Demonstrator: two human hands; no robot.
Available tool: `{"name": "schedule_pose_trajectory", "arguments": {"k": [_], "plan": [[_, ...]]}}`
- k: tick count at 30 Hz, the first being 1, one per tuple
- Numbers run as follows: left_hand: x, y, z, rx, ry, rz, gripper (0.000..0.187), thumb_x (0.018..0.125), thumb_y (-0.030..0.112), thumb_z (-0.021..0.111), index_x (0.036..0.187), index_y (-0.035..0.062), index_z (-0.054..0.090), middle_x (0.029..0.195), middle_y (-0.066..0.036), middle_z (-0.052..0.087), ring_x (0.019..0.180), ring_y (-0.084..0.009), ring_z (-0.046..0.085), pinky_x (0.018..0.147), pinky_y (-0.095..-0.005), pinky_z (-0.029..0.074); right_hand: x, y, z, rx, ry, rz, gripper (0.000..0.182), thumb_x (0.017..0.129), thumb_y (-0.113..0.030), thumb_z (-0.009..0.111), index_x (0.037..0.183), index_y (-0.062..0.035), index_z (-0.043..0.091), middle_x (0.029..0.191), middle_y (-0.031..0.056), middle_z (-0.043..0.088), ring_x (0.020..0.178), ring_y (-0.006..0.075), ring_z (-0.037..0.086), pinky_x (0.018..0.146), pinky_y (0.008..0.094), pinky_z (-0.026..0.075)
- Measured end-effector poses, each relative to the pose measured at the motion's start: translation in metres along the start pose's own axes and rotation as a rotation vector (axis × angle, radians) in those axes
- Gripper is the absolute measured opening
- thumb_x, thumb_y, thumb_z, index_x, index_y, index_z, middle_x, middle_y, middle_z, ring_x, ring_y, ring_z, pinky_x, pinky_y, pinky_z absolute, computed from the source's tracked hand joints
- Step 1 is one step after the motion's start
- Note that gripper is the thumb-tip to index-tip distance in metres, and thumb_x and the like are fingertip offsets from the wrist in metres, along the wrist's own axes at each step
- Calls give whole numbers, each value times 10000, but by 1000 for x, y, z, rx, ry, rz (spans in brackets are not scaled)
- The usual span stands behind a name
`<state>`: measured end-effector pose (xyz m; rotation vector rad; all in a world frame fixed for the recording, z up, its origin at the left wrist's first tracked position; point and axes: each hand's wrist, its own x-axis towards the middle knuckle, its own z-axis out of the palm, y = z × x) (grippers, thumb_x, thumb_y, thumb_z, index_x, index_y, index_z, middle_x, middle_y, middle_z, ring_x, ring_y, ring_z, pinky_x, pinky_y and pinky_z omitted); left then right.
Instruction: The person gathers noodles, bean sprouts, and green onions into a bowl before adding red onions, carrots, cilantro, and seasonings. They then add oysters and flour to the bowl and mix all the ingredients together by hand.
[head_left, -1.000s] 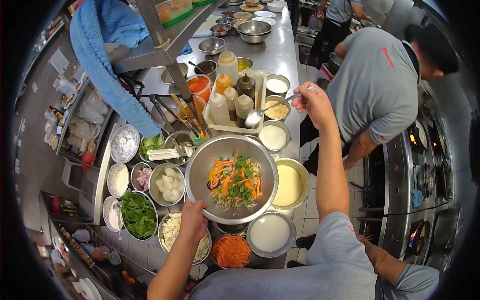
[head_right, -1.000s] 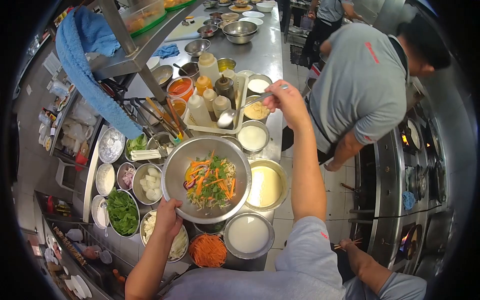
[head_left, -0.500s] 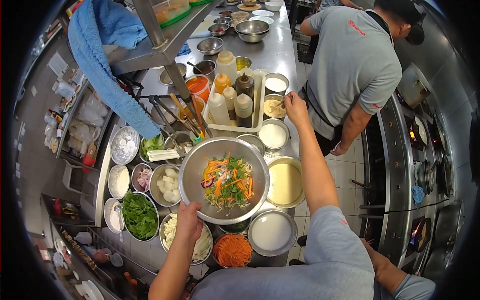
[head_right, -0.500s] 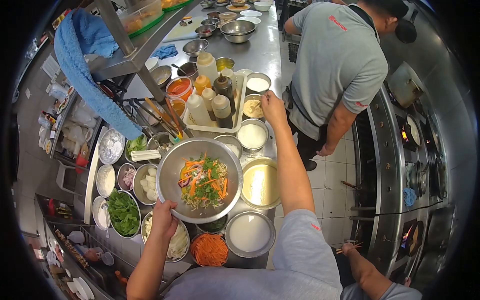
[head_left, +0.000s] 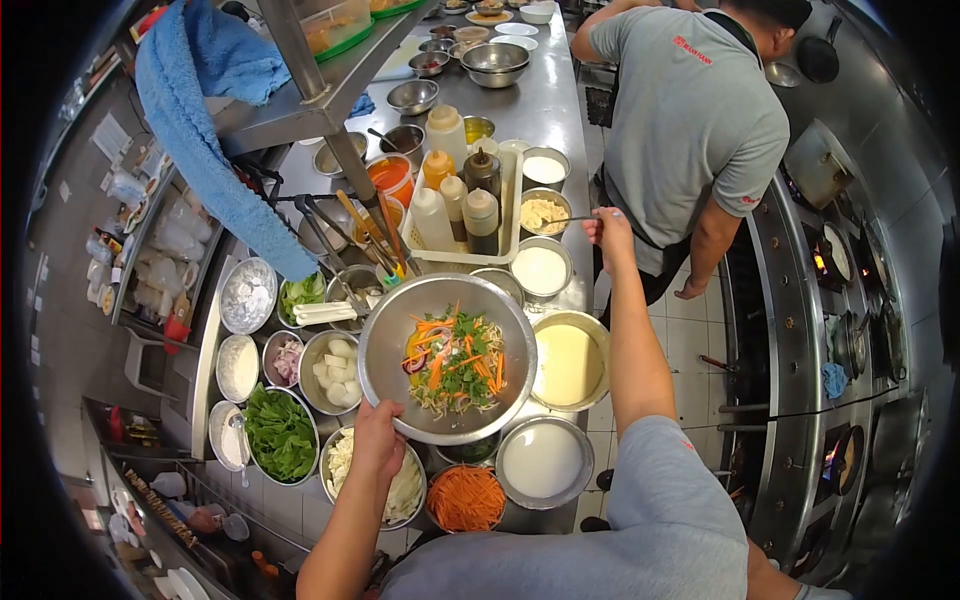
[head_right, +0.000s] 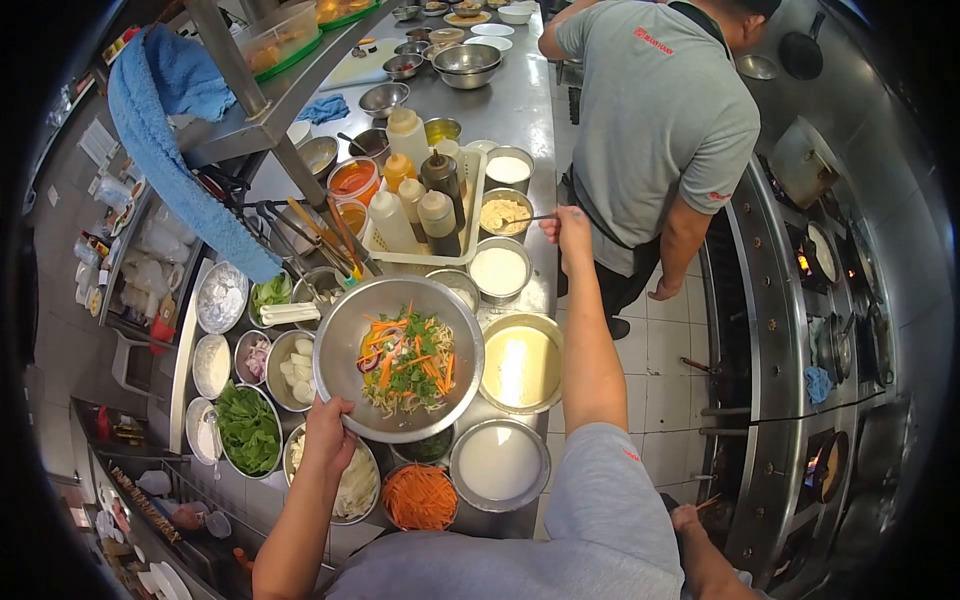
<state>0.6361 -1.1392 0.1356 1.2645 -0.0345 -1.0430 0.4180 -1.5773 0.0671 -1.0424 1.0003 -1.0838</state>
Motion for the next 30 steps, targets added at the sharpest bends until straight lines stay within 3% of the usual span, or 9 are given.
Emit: {"name": "schedule_pose_trajectory", "arguments": {"k": [6, 10, 12, 14, 16, 18, 20, 25, 30], "plan": [[8, 0, 11, -26, -36, -16, 538, 779, -36, 457, 1312, 36, 434, 1174, -95, 555, 1028, -220, 570, 894, -349, 484, -29, -44, -5, 43, -134, -42, 165, 977, -200, 455, 967, -60, 541, 782, 86, 654, 623, 107, 560, 569, 243, 449], [13, -4, 12, -27, -54, -49, 567, 777, -42, 448, 1338, 34, 401, 1207, -110, 534, 1056, -238, 568, 903, -376, 500, -70, -86, 14, 62, -469, -80, 170, 986, -202, 467, 959, -50, 537, 740, 77, 639, 615, 123, 561, 580, 238, 451], [13, -4, 13, -23, -45, -47, 566, 778, -42, 446, 1337, 32, 402, 1213, -114, 532, 1058, -239, 568, 899, -377, 502, -72, -84, 21, -339, -414, -163, 168, 979, -209, 495, 947, -56, 556, 737, 67, 653, 626, 120, 576, 580, 227, 441], [10, -5, 11, -21, -36, -45, 565, 778, -42, 444, 1336, 31, 404, 1220, -117, 530, 1061, -240, 567, 895, -378, 504, -74, -64, 28, -601, -327, -274, 189, 968, -220, 515, 939, -40, 567, 745, 87, 673, 639, 158, 600, 601, 265, 458], [8, -4, 8, -22, -36, -22, 559, 781, -38, 446, 1334, 27, 404, 1219, -118, 530, 1053, -240, 571, 889, -380, 508, -73, -37, 35, -924, -198, -503, 230, 936, -218, 518, 904, 5, 568, 750, 173, 675, 692, 300, 659, 649, 381, 491], [6, -4, 6, -34, -28, -15, 535, 784, -35, 447, 1314, 38, 422, 1185, -110, 544, 1026, -239, 580, 886, -384, 514, -84, -25, 37, -935, -268, -447, 221, 931, -210, 517, 919, 6, 563, 766, 201, 662, 735, 365, 653, 683, 411, 495], [5, -3, 4, -45, -15, -4, 512, 788, -33, 447, 1293, 49, 440, 1151, -102, 557, 999, -238, 589, 883, -389, 520, -95, -22, 39, -827, -258, -351, 216, 934, -209, 517, 920, 2, 561, 758, 192, 665, 721, 340, 659, 674, 402, 495], [3, -1, -3, -66, -25, -19, 513, 789, -29, 452, 1295, 53, 440, 1154, -99, 552, 1002, -236, 585, 884, -387, 518, -83, -3, 9, -443, -208, -153, 212, 967, -218, 495, 895, -31, 563, 709, 49, 658, 603, 101, 571, 571, 246, 446], [3, -1, -1, -32, -4, -21, 522, 787, -23, 452, 1304, 41, 425, 1168, -109, 543, 1007, -237, 578, 873, -388, 517, -91, -26, -12, -171, -179, -42, 164, 978, -194, 453, 948, -55, 534, 734, 50, 644, 609, 90, 546, 573, 240, 445]]}}
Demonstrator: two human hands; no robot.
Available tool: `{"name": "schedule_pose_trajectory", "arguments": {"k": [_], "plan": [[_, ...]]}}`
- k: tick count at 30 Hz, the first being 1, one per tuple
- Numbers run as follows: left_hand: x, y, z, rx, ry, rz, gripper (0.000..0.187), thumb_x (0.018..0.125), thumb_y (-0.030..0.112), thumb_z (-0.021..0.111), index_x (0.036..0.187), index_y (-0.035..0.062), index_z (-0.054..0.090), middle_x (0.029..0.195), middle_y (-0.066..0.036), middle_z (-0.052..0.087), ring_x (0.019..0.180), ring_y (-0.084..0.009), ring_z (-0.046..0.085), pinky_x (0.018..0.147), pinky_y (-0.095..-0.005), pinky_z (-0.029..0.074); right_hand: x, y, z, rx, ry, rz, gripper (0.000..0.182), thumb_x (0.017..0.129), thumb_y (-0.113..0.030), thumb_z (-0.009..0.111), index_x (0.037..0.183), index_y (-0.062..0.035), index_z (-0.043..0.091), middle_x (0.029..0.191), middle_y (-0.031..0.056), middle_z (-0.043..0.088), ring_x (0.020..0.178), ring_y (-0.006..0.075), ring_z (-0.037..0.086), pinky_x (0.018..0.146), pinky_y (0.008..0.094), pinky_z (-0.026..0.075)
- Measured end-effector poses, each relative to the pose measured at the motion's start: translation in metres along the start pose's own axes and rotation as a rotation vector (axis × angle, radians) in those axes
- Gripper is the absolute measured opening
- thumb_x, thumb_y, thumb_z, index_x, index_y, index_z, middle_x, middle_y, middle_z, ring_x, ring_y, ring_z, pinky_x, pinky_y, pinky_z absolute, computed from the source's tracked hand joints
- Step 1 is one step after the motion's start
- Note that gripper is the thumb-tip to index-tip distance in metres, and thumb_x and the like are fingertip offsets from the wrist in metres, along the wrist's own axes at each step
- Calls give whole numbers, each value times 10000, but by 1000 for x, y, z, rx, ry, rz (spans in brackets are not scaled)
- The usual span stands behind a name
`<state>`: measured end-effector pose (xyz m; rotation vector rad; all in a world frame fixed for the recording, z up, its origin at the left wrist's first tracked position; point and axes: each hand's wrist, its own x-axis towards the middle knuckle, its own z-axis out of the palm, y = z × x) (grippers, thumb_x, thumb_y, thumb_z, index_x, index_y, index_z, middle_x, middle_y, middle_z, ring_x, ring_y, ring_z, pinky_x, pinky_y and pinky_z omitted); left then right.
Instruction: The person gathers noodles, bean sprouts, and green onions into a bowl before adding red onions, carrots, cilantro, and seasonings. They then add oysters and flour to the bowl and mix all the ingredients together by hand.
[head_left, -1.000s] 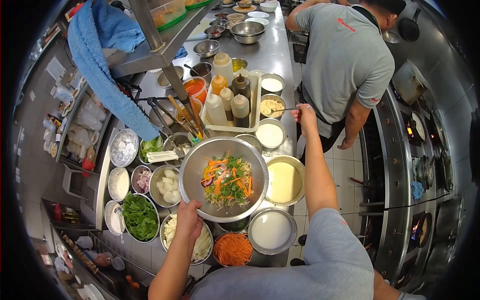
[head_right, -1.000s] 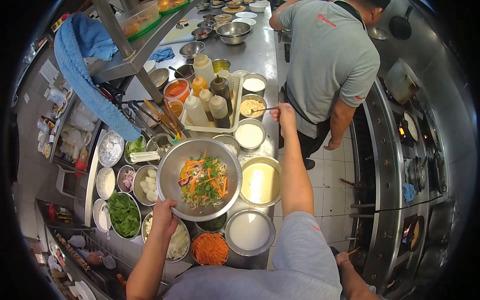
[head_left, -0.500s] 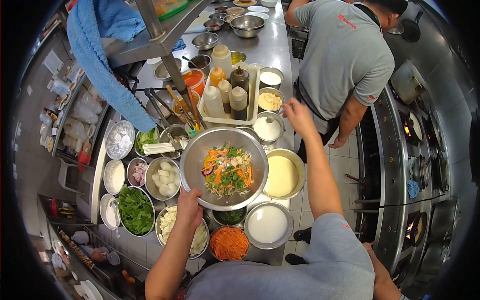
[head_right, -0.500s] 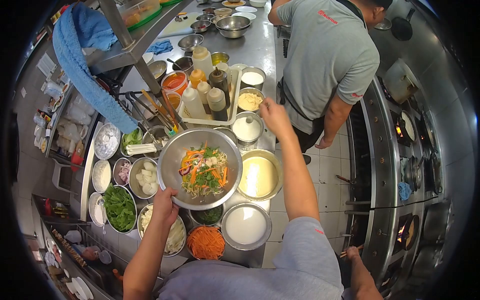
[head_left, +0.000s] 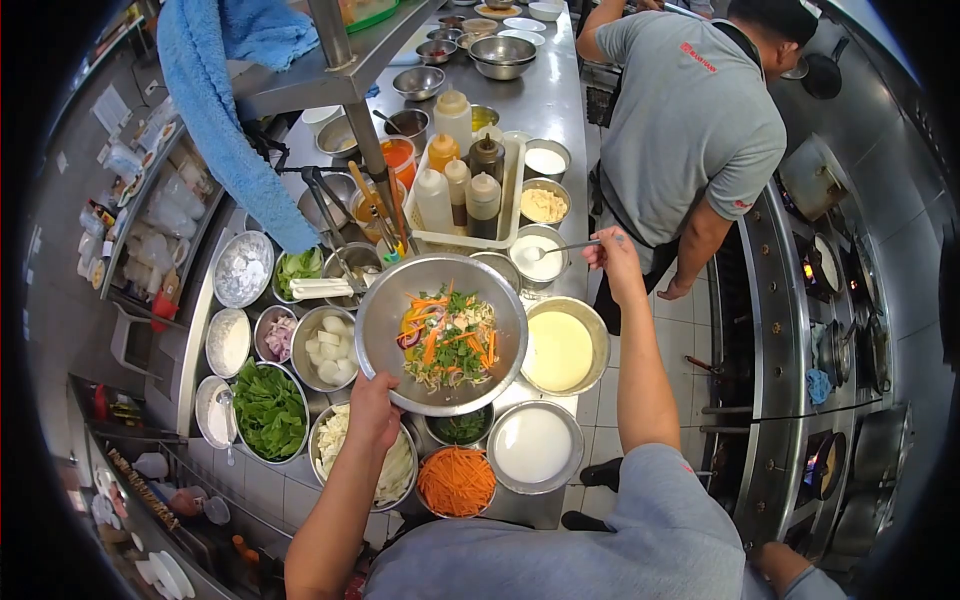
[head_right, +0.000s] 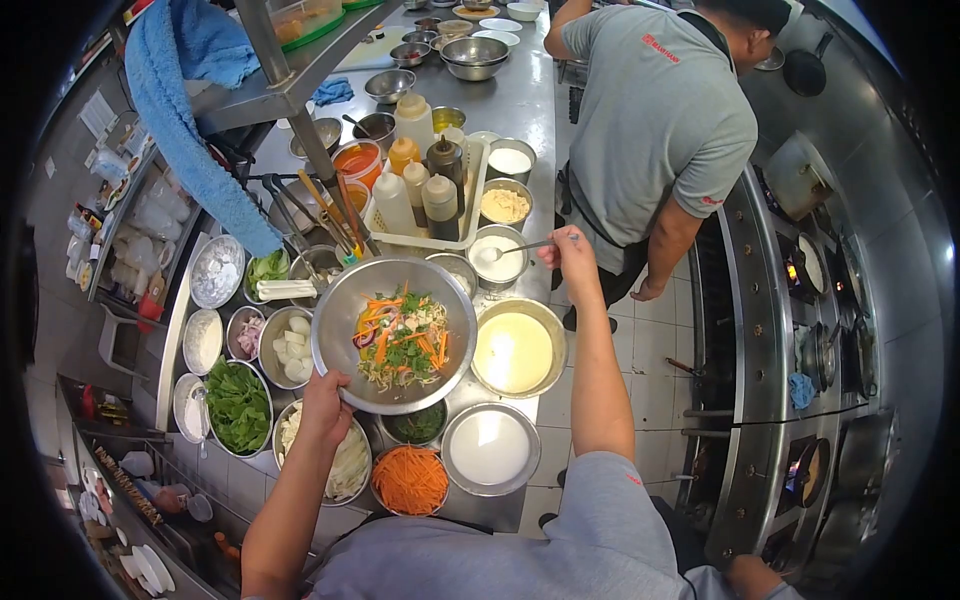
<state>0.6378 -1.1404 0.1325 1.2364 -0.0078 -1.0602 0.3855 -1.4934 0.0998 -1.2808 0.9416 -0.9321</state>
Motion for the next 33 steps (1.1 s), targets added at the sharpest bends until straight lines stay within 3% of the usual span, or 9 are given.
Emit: {"name": "schedule_pose_trajectory", "arguments": {"k": [8, 12, 15, 18, 21, 24, 26, 28, 33], "plan": [[17, -11, 1, 13, -15, 1, 550, 780, -23, 455, 1323, 43, 407, 1194, -119, 533, 1035, -242, 570, 824, -400, 538, -42, -93, 36, 204, -383, -129, 193, 998, -228, 482, 974, -43, 531, 781, 78, 635, 653, 111, 572, 606, 238, 454], [16, -6, 6, 1, -26, 13, 561, 772, -18, 470, 1327, 39, 407, 1199, -119, 530, 1027, -238, 567, 827, -394, 533, -26, -123, 57, -324, -170, -514, 209, 978, -208, 527, 935, -15, 592, 791, 57, 674, 724, 89, 576, 644, 246, 446], [15, -4, -9, -8, -10, 50, 567, 773, -18, 476, 1332, 39, 404, 1206, -113, 530, 1030, -232, 561, 828, -386, 524, 16, -103, 71, -518, 155, -582, 214, 974, -220, 509, 955, -27, 598, 781, 117, 686, 696, 203, 635, 639, 329, 481], [7, 3, -23, -20, 11, 43, 566, 772, -24, 476, 1331, 39, 414, 1202, -106, 535, 1029, -224, 555, 836, -369, 509, 60, -46, 86, -857, 321, -423, 277, 951, -294, 472, 996, -50, 595, 883, 243, 660, 870, 456, 612, 744, 507, 475], [-15, 16, -34, -23, 10, 80, 546, 771, -31, 476, 1311, 37, 437, 1180, -98, 542, 1015, -216, 550, 844, -360, 497, 105, 34, 77, -1041, 266, -328, 316, 938, -320, 483, 1018, -30, 581, 888, 251, 657, 876, 453, 617, 763, 507, 480], [-33, 25, -54, -77, 21, 60, 539, 771, -40, 475, 1304, 35, 450, 1164, -94, 549, 1010, -215, 550, 869, -357, 487, 130, 52, 67, -801, 399, -351, 323, 924, -326, 534, 970, -8, 563, 774, 185, 675, 713, 341, 659, 627, 430, 488], [-42, 28, -75, -121, -1, 75, 553, 770, -45, 473, 1315, 39, 445, 1166, -92, 552, 1010, -217, 553, 878, -359, 482, 123, 41, 65, -495, 237, -54, 330, 912, -331, 564, 995, -12, 562, 755, 139, 675, 577, 226, 601, 503, 360, 442], [-61, 39, -87, -141, 4, 104, 565, 768, -52, 467, 1324, 44, 441, 1167, -97, 552, 1029, -222, 556, 905, -358, 477, 86, 8, 69, -523, 213, 135, 631, 857, -390, 676, 1320, -25, 453, 748, 80, 651, 523, 124, 495, 428, 262, 351], [-112, 63, -131, -250, 79, 183, 543, 774, -56, 473, 1307, 46, 449, 1162, -105, 559, 1039, -227, 568, 919, -375, 486, 42, 5, 64, -429, 248, -24, 611, 854, -342, 700, 1351, -83, 456, 746, 27, 584, 510, 77, 432, 424, 227, 330]]}}
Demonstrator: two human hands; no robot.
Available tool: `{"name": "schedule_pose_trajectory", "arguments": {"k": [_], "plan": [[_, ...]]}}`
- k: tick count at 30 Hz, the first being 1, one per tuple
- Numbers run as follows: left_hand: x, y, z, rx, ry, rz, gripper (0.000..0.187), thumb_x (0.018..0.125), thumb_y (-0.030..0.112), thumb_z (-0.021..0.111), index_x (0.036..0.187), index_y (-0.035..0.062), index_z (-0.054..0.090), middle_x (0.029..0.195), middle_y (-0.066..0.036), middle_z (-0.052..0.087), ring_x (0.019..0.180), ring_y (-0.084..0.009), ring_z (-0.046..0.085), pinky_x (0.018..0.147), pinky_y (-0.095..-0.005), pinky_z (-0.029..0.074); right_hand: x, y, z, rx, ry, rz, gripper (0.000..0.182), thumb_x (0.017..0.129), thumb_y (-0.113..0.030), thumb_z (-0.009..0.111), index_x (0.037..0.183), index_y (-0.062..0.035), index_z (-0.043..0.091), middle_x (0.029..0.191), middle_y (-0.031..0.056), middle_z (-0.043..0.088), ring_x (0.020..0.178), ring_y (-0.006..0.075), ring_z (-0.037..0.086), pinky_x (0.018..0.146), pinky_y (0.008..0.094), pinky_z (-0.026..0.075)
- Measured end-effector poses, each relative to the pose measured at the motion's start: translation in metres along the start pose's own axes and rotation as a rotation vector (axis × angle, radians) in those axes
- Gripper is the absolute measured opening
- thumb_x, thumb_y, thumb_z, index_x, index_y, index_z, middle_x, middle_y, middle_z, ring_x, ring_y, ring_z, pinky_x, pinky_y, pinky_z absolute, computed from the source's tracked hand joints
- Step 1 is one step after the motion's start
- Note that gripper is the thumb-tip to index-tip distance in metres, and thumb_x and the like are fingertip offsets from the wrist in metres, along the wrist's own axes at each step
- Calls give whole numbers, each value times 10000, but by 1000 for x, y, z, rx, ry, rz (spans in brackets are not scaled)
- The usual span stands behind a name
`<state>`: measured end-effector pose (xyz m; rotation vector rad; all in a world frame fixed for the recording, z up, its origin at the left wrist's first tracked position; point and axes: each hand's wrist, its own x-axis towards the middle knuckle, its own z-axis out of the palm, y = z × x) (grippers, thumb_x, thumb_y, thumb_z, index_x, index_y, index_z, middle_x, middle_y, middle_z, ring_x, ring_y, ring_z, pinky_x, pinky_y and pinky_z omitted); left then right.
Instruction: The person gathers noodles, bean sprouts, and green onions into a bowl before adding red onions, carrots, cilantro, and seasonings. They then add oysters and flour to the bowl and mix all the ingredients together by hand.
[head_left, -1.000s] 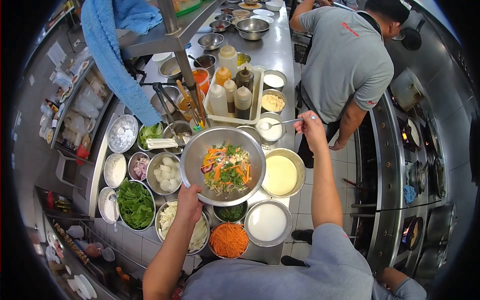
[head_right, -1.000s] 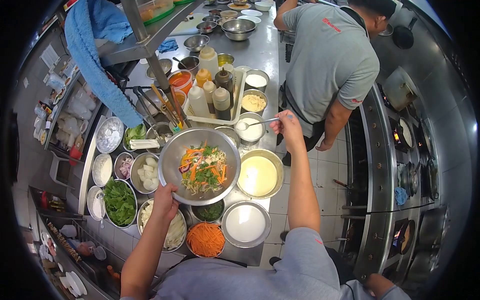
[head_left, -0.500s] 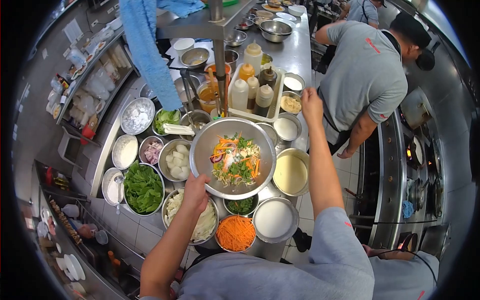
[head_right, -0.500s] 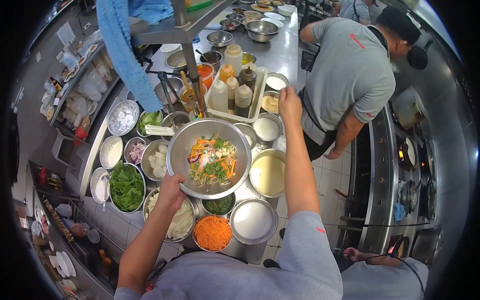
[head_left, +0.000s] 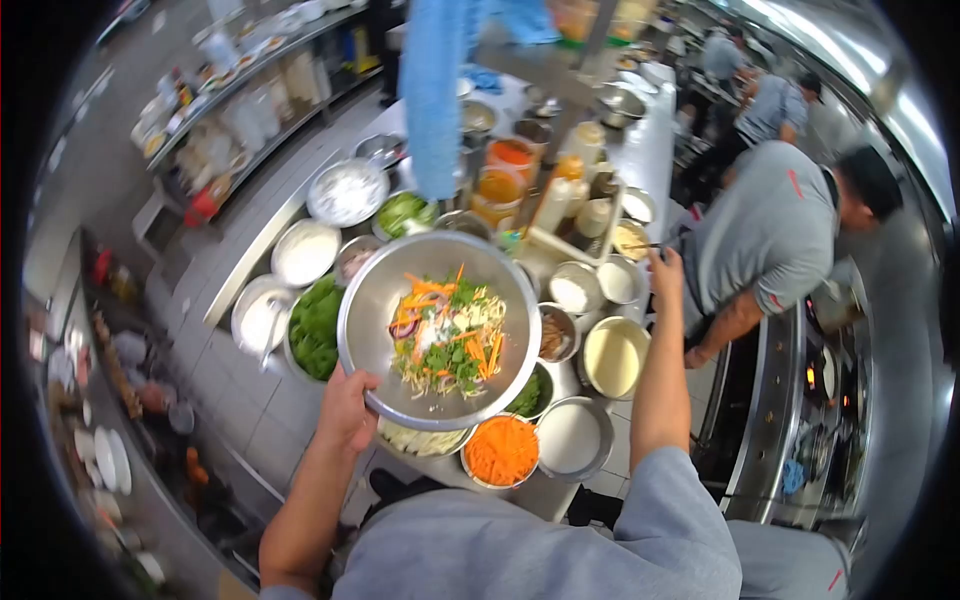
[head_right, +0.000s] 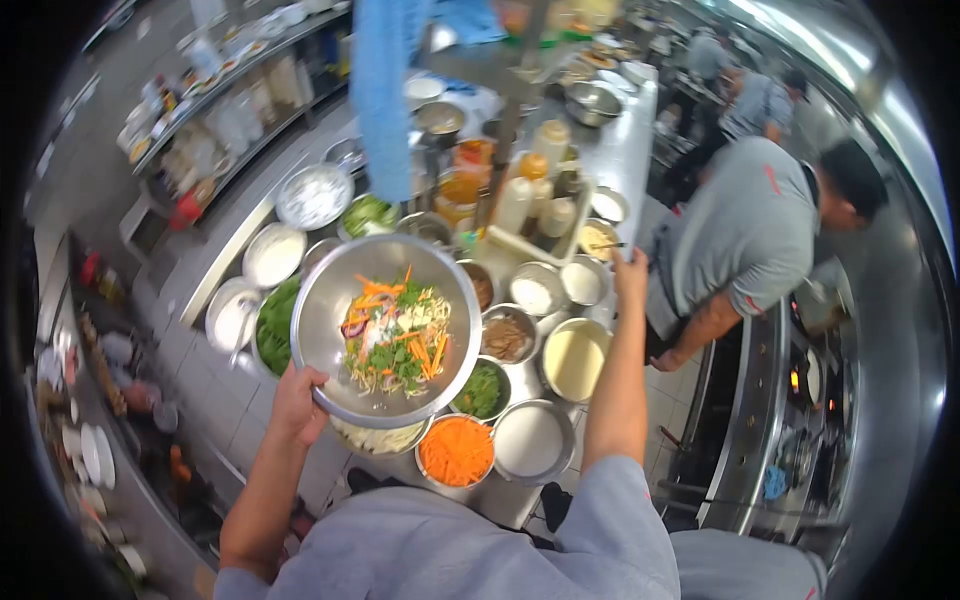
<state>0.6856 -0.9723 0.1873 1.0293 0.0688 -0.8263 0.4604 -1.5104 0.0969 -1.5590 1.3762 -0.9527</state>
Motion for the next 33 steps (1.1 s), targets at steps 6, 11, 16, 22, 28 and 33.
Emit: {"name": "schedule_pose_trajectory", "arguments": {"k": [6, 11, 16, 22, 28, 33], "plan": [[-42, 35, -85, -3, 139, 159, 519, 803, -45, 486, 1311, 48, 442, 1148, -103, 560, 1027, -218, 569, 914, -369, 474, -106, -83, 14, 242, -462, -23, 327, 936, -199, 605, 1225, -49, 571, 731, -36, 525, 538, 17, 417, 442, 177, 303], [-73, 62, -155, -86, 293, 263, 521, 801, -47, 484, 1313, 40, 442, 1130, -92, 560, 1017, -203, 565, 902, -352, 472, -181, -143, 57, 235, -702, -147, 288, 971, -195, 568, 1221, -53, 564, 710, -55, 486, 517, 11, 365, 456, 166, 260], [-91, 82, -247, -166, 397, 359, 520, 795, -54, 484, 1306, 34, 453, 1125, -82, 561, 1006, -190, 562, 888, -331, 468, -300, -203, 130, 136, -951, -201, 252, 953, -178, 567, 1178, -66, 583, 729, -42, 542, 539, 10, 402, 480, 164, 290], [-106, 125, -368, -231, 535, 523, 505, 788, -64, 483, 1286, 19, 468, 1125, -79, 569, 1000, -169, 562, 891, -304, 455, -497, -274, 273, -32, -1392, -281, 391, 907, -94, 608, 1292, -71, 538, 793, -24, 612, 647, 12, 494, 559, 167, 372], [-143, 167, -478, -279, 660, 618, 480, 793, -63, 481, 1267, 14, 476, 1120, -82, 577, 1020, -160, 558, 914, -297, 440, -663, -283, 422, -168, -1729, -286, 580, 912, -148, 632, 1424, -34, 385, 799, 10, 619, 694, 56, 527, 603, 212, 427], [-171, 184, -534, -376, 798, 715, 479, 789, -61, 484, 1261, 18, 471, 1140, -96, 587, 1028, -172, 573, 921, -305, 451, -765, -283, 513, -193, -1878, -235, 566, 943, -305, 604, 1375, 13, 425, 773, 24, 613, 605, 65, 484, 541, 218, 418]]}}
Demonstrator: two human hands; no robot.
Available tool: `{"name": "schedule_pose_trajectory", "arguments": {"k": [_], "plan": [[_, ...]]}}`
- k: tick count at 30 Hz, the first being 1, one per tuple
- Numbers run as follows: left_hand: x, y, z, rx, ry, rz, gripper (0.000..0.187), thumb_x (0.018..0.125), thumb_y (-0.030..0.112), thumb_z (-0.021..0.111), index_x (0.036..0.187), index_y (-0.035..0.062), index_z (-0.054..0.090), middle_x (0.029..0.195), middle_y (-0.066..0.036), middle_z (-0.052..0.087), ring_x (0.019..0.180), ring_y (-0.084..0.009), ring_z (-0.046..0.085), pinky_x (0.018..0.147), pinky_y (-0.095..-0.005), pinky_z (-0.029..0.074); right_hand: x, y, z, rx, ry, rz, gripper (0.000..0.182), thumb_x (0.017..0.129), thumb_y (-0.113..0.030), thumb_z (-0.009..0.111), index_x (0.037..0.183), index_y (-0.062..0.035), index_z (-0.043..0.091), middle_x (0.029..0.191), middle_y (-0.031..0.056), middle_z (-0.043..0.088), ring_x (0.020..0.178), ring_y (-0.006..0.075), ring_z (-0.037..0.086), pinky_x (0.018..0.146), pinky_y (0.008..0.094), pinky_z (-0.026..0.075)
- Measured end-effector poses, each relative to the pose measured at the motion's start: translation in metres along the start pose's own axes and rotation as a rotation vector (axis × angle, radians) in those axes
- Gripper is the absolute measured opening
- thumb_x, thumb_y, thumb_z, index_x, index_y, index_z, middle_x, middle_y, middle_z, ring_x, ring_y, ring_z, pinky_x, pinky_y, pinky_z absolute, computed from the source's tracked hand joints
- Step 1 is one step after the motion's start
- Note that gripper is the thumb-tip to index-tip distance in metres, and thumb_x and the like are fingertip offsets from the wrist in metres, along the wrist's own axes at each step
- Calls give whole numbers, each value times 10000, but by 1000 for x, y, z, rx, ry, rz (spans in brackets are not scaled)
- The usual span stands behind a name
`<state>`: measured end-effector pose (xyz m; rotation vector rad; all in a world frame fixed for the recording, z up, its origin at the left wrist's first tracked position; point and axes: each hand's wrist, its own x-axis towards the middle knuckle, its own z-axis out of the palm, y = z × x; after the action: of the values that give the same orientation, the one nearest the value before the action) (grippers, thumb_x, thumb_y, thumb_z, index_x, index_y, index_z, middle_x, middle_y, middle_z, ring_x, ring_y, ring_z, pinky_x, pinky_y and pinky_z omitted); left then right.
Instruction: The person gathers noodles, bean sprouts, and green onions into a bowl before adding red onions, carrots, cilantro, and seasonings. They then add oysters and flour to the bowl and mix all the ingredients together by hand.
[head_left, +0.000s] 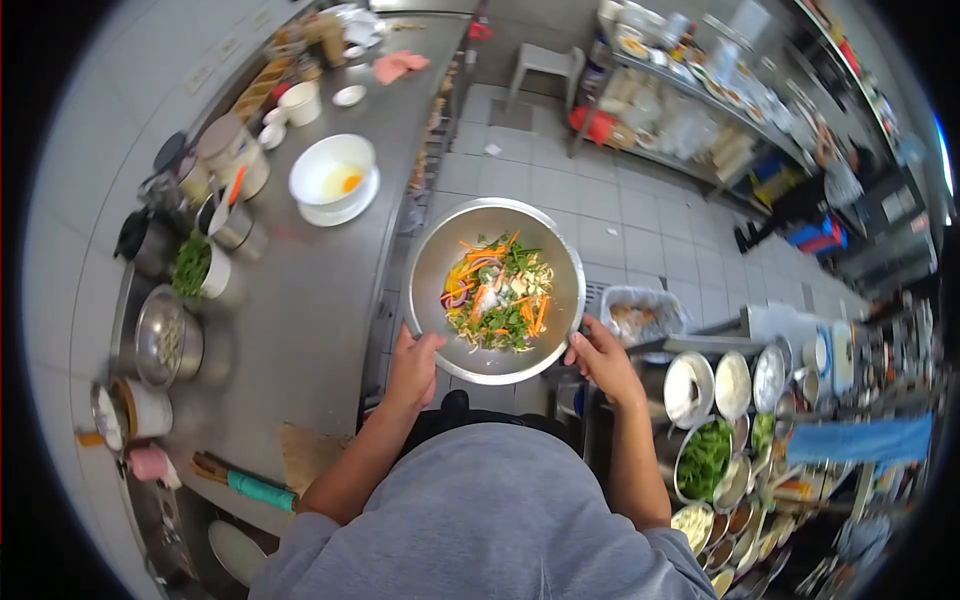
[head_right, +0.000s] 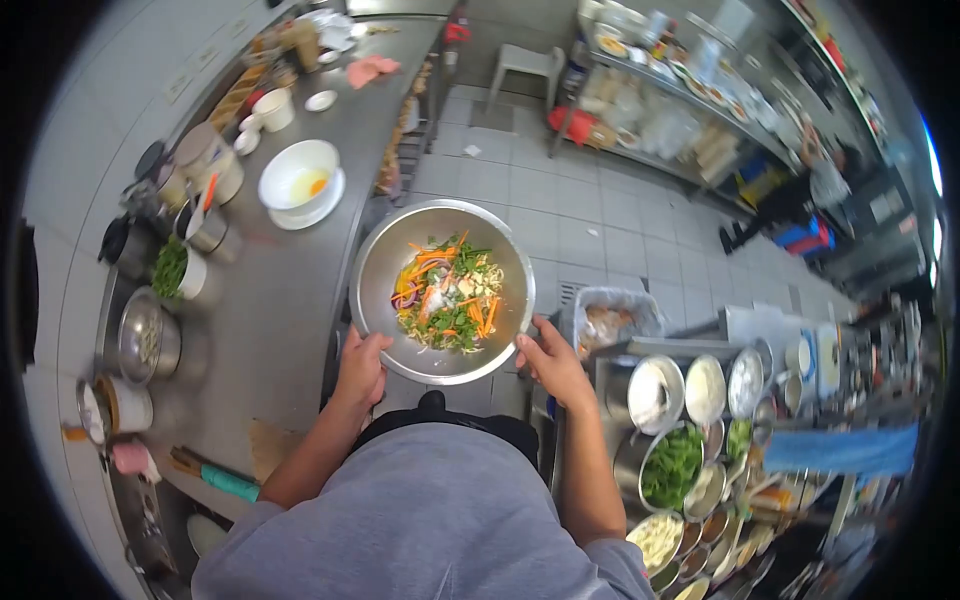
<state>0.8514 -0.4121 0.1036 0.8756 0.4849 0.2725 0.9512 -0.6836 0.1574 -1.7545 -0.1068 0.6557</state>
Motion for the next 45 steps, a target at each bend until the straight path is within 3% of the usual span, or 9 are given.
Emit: {"name": "schedule_pose_trajectory", "arguments": {"k": [6, 9, 16, 19, 25, 31, 35, 40, 45], "plan": [[8, 30, -39, 32, 178, -123, 441, 899, 102, 584, 1307, 31, 432, 1174, -98, 584, 996, -182, 610, 716, -338, 555, 106, -4, 75, 13, -51, 145, 352, 855, -274, 643, 1019, 35, 605, 786, 51, 627, 605, 113, 542, 506, 259, 419], [-4, 84, -78, 100, 262, 85, 452, 942, 270, 605, 1305, 52, 448, 1198, -71, 579, 916, -162, 618, 614, -293, 549, 152, 3, 109, 117, -275, 186, 317, 826, -159, 603, 1066, 42, 555, 841, 78, 608, 632, 156, 575, 518, 283, 457], [-77, 224, -249, 418, 1303, 814, 559, 905, 316, 653, 1326, 4, 458, 1021, -50, 535, 641, -85, 522, 470, -240, 453, 188, -38, 154, -140, -602, 177, 325, 800, -144, 557, 1060, 52, 559, 786, 74, 606, 584, 152, 555, 479, 289, 438], [-80, 268, -354, 393, 1627, 503, 705, 821, 378, 734, 1262, -101, 464, 1107, -180, 591, 547, -202, 570, 431, -313, 467, 194, -51, 176, -240, -680, 164, 294, 828, -189, 567, 996, 52, 586, 755, 84, 611, 553, 145, 538, 456, 281, 415], [-61, 281, -405, 586, 1562, 5, 637, 785, 359, 736, 1119, -135, 513, 890, -224, 652, 574, -269, 619, 424, -351, 488, 191, -39, 210, -315, -770, 184, 271, 826, -195, 585, 950, 45, 611, 746, 82, 619, 547, 145, 537, 463, 277, 422], [-73, 278, -464, 807, 1745, 232, 391, 796, 143, 583, 1089, -116, 559, 940, -272, 670, 667, -332, 690, 512, -381, 545, 173, -35, 216, -299, -799, 230, 273, 835, -196, 590, 948, 52, 613, 763, 83, 614, 559, 149, 543, 462, 280, 426], [-81, 301, -432, 792, 1634, 25, 414, 801, 133, 560, 1159, -74, 549, 989, -283, 663, 815, -359, 695, 667, -413, 563, 170, -33, 221, -285, -753, 208, 286, 833, -199, 586, 956, 58, 610, 755, 83, 609, 538, 144, 527, 454, 274, 420], [-94, 316, -417, 1217, 1748, 378, 359, 818, 133, 554, 1160, 25, 532, 1062, -272, 649, 1020, -396, 632, 869, -497, 475, 162, -35, 243, -244, -766, 197, 298, 837, -198, 582, 985, 61, 596, 751, 78, 602, 525, 138, 510, 449, 269, 416], [-105, 309, -375, 934, 1598, 569, 320, 822, 101, 566, 1113, -2, 483, 952, -205, 640, 817, -314, 658, 668, -388, 528, 158, -35, 259, -166, -773, 198, 308, 841, -195, 585, 1009, 63, 581, 756, 79, 593, 520, 139, 500, 445, 269, 410]]}}
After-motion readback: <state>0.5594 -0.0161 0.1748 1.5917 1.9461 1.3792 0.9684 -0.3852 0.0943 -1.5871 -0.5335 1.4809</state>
